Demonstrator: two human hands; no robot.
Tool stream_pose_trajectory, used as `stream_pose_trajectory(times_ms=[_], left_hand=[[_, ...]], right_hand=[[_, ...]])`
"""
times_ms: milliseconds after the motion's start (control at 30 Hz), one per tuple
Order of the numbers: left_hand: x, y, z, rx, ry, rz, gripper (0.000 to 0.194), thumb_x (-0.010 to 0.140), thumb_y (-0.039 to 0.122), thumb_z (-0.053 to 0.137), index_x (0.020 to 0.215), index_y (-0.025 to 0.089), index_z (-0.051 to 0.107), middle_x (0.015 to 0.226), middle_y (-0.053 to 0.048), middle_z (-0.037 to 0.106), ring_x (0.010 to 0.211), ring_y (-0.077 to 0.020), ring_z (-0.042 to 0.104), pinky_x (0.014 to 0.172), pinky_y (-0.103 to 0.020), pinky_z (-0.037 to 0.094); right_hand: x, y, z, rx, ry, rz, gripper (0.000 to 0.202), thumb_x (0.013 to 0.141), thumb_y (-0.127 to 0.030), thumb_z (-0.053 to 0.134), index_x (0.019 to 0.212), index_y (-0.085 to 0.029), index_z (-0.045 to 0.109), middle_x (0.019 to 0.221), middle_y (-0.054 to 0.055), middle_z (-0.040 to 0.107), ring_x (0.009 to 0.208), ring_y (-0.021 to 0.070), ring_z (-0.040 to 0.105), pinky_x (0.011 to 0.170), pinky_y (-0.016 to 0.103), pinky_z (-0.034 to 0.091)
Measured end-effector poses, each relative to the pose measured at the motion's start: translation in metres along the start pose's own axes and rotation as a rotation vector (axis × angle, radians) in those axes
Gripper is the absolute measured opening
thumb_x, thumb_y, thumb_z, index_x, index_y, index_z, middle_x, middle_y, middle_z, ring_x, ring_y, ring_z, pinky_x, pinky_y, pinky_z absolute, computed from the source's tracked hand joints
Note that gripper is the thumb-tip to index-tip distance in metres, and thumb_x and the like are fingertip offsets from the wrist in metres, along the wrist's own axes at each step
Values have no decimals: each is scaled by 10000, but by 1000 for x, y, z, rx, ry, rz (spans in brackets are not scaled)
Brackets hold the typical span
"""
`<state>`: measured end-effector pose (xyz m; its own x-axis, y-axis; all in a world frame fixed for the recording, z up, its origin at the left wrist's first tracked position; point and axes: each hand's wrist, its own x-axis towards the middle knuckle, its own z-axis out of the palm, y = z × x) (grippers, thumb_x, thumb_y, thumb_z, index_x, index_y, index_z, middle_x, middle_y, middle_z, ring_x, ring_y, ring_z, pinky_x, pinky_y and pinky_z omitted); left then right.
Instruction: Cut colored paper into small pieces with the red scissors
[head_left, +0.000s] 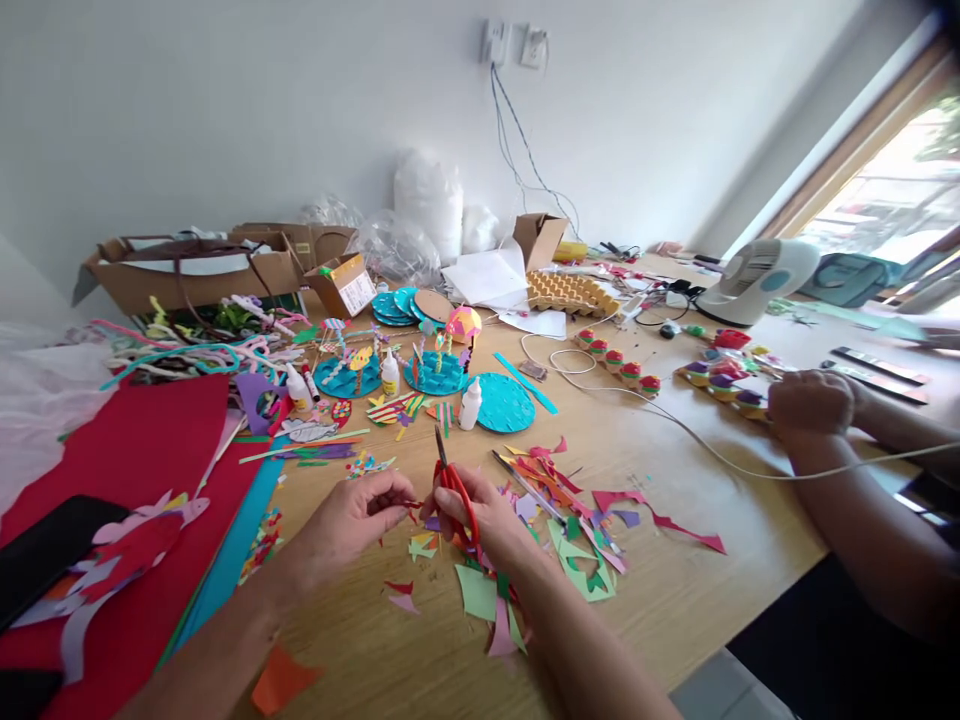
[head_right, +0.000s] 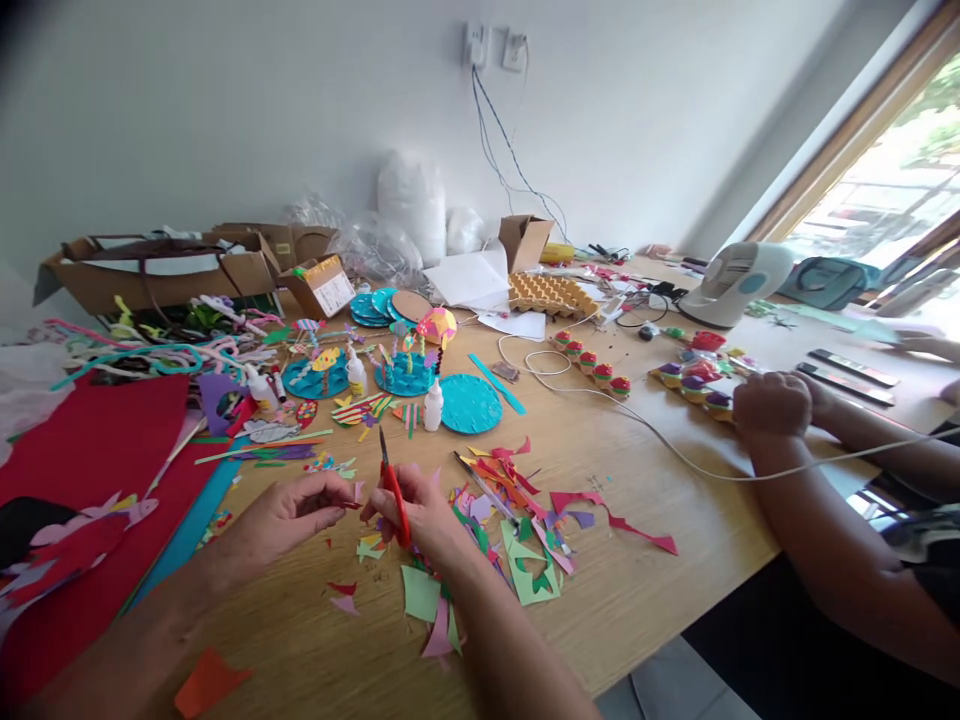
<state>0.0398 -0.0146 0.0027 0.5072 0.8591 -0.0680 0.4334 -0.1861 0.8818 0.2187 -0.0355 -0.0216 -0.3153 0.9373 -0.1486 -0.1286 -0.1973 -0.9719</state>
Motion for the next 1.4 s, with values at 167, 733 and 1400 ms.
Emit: stream_pose_trajectory(times_ms=[167, 733, 1400], left_hand=[[9, 9, -4, 312, -57, 100, 171, 790, 199, 453, 901, 214, 582, 814, 3, 646, 739, -150, 593, 646, -225, 426], [10, 12, -14, -176, 144, -12, 197, 769, 322, 463, 917, 197, 493, 638, 30, 526, 608, -138, 532, 563, -236, 434], [14, 10, -9, -253, 233, 14, 198, 737, 312, 535, 607, 177, 600, 549, 34, 502, 534, -121, 414, 513, -214, 325]], right_hand=[[3, -2, 5, 54, 15, 13, 382, 627, -482, 701, 717, -179, 487, 638, -29, 584, 440, 60, 451, 400, 175, 315], [18, -21, 17, 75, 345, -183, 294, 598, -333, 712, 682, -196, 466, 583, -62, 503, 438, 63, 432, 365, 169, 312], [20, -21, 26, -42, 358, -238, 252, 620, -293, 696, 700, -186, 482, 623, -43, 529, 471, 74, 429, 421, 188, 335]])
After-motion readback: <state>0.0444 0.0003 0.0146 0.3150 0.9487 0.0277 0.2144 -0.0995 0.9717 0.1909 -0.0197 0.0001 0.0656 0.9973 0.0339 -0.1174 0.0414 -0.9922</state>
